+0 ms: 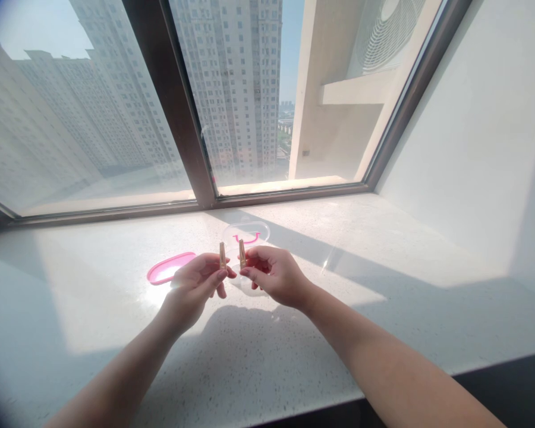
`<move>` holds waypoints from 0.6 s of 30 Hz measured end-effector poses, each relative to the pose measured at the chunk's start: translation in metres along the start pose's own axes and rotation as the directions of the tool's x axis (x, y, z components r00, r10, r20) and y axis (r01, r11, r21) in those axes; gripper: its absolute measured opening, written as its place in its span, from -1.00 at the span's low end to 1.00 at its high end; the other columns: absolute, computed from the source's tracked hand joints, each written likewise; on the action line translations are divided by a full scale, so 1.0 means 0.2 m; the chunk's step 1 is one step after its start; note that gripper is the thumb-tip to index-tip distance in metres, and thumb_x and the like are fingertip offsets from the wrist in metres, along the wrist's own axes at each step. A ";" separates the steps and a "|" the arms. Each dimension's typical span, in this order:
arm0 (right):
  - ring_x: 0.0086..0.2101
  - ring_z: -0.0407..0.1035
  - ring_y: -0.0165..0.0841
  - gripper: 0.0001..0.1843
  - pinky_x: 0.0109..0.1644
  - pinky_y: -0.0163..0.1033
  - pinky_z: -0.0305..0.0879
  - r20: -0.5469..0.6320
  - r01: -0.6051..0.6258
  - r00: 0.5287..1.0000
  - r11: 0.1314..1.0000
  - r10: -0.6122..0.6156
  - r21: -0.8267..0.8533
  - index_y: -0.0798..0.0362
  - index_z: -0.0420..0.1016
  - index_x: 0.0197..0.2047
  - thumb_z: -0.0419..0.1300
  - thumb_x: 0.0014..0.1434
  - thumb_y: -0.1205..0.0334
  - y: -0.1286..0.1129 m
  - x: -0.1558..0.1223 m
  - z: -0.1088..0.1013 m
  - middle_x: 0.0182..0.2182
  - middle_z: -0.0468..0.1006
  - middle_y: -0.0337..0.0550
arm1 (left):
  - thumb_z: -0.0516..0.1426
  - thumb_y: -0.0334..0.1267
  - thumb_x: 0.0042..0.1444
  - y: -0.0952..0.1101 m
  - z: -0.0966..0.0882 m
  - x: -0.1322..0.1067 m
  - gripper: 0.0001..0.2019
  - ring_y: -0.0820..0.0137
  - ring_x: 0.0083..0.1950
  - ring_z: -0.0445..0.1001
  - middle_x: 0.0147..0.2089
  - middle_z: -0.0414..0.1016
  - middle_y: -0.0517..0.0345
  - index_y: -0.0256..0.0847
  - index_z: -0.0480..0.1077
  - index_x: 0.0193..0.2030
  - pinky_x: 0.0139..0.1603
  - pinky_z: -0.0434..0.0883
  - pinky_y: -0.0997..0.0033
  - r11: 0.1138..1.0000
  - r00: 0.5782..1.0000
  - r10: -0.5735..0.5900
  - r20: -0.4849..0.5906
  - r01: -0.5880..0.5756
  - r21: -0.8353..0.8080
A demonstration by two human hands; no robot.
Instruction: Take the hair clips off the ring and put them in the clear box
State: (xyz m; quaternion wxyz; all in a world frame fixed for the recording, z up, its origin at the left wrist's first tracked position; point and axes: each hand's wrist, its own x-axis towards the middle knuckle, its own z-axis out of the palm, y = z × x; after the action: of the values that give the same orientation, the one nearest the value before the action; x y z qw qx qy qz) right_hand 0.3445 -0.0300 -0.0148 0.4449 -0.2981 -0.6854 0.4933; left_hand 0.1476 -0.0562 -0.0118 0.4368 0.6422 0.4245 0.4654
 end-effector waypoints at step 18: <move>-0.53 0.38 -0.47 -0.85 -0.50 -0.37 0.39 -0.010 -0.002 1.000 1.000 0.002 -0.023 0.13 0.51 -0.21 0.28 0.13 0.27 0.00 0.00 0.00 -0.44 0.52 -0.19 | 0.14 -0.26 0.20 0.01 0.00 0.00 -0.87 0.49 -0.51 0.44 -0.32 0.56 0.10 -0.27 0.40 -0.17 -0.46 0.37 0.47 1.000 1.000 -0.005 -0.004 0.006 0.015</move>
State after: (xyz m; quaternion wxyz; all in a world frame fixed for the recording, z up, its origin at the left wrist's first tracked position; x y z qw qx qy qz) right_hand 0.3438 -0.0301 -0.0144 0.4443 -0.3065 -0.6886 0.4842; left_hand 0.1476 -0.0567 -0.0103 0.4324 0.6434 0.4306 0.4622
